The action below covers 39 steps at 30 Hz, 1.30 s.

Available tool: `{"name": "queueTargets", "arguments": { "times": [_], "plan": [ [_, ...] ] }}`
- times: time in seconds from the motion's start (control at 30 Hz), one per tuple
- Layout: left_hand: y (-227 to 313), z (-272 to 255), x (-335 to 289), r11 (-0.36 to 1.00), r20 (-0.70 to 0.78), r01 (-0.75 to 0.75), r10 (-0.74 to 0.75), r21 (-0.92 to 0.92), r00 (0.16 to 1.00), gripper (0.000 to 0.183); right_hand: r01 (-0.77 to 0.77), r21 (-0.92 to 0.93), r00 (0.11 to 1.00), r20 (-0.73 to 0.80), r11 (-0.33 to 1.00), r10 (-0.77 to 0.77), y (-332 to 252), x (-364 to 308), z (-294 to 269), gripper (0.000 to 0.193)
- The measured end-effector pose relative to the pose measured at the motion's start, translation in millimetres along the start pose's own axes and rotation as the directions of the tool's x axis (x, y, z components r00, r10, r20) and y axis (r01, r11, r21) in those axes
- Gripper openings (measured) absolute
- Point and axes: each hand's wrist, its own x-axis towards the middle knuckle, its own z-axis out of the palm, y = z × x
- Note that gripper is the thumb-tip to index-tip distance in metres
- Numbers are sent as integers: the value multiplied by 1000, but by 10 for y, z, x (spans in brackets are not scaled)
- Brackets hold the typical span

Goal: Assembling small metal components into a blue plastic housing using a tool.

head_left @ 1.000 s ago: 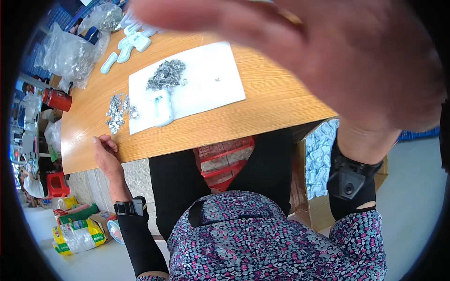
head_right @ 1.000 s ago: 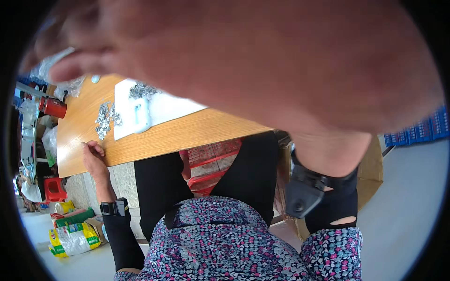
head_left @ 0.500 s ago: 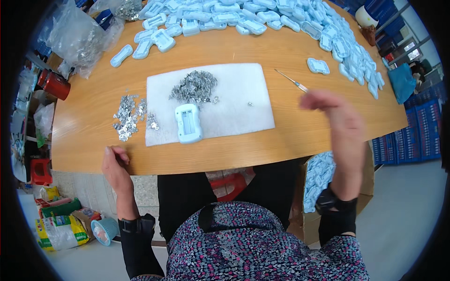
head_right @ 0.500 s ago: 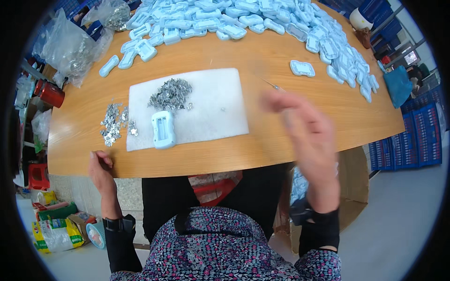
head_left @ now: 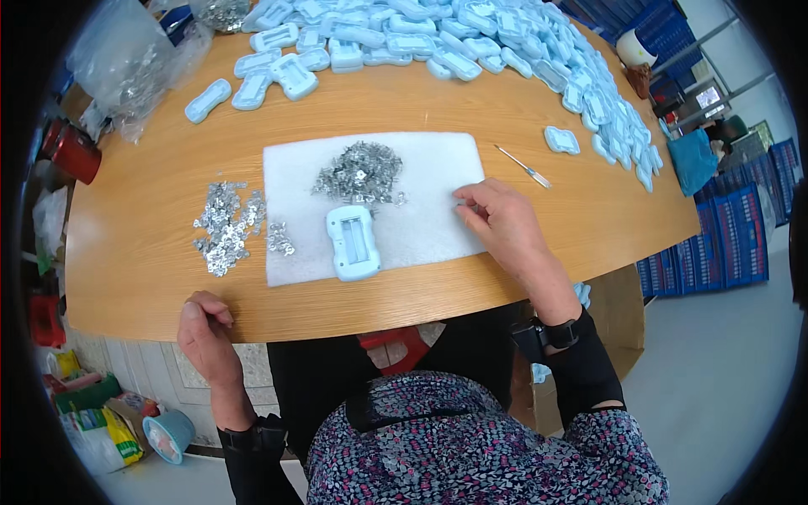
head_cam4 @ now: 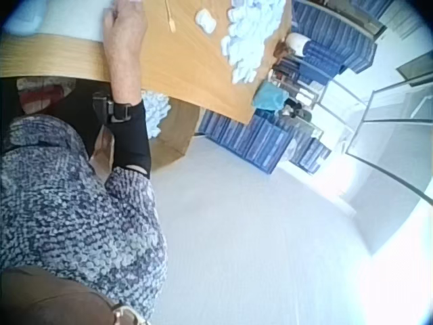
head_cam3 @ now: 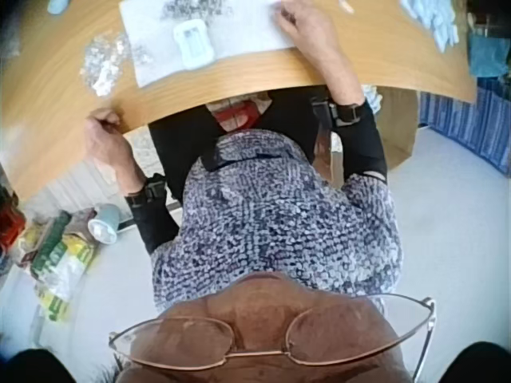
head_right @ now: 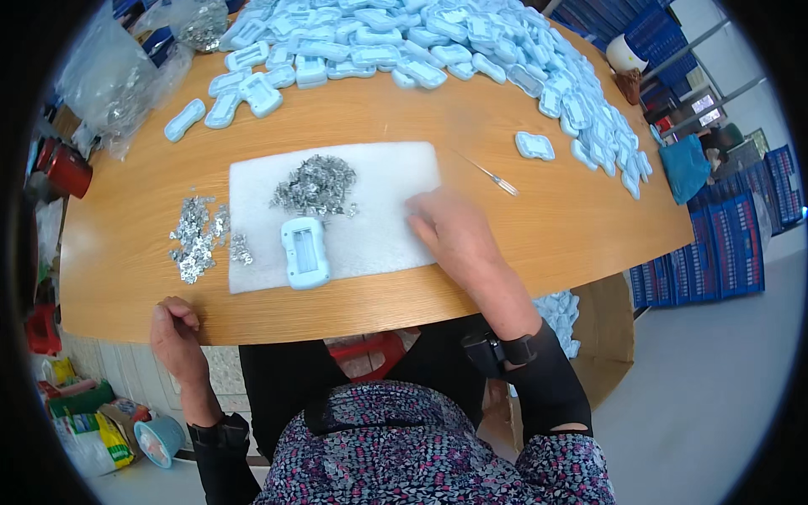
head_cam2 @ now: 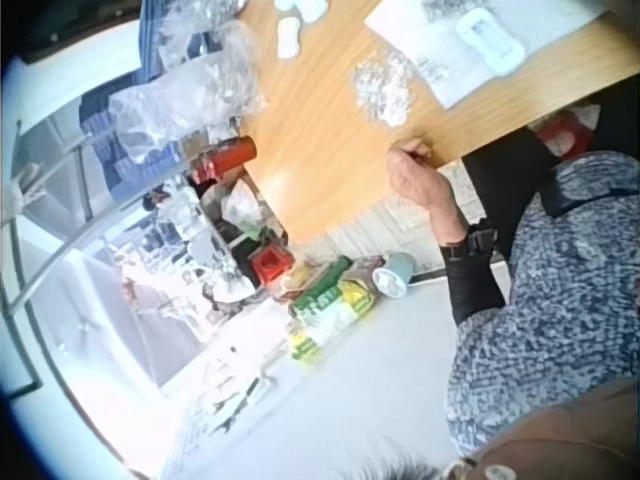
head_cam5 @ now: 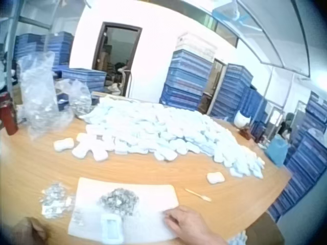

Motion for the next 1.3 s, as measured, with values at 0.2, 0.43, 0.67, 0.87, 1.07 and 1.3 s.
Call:
{"name": "queueTargets", "arguments": {
  "times": [0.2,0.43,0.67,0.87,1.07,1.3],
  "plan": [
    [21,27,-4,999,35,-41,40,26,999,40,64,-105,994,97,992,-54,5,90,-17,12],
    [89,50,47,995,100,43,-51,86,994,39,-44,69,991,129,997,35,-98,73,-32,14],
    [97,80,38,977,72,39,-55,209,996,41,-135,289,985,145,948,97,-177,64,147,15],
    [34,74,18,990,13,49,-51,133,999,41,37,101,999,4,994,-38,-70,52,189,11],
    [53,68,35,992,0,95,-96,85,995,40,56,72,998,23,996,-58,-70,51,186,11],
    [526,402,-32,996,186,-26,10,85,983,33,76,227,997,14,971,-82,-390,-51,92,10]
  ]
}}
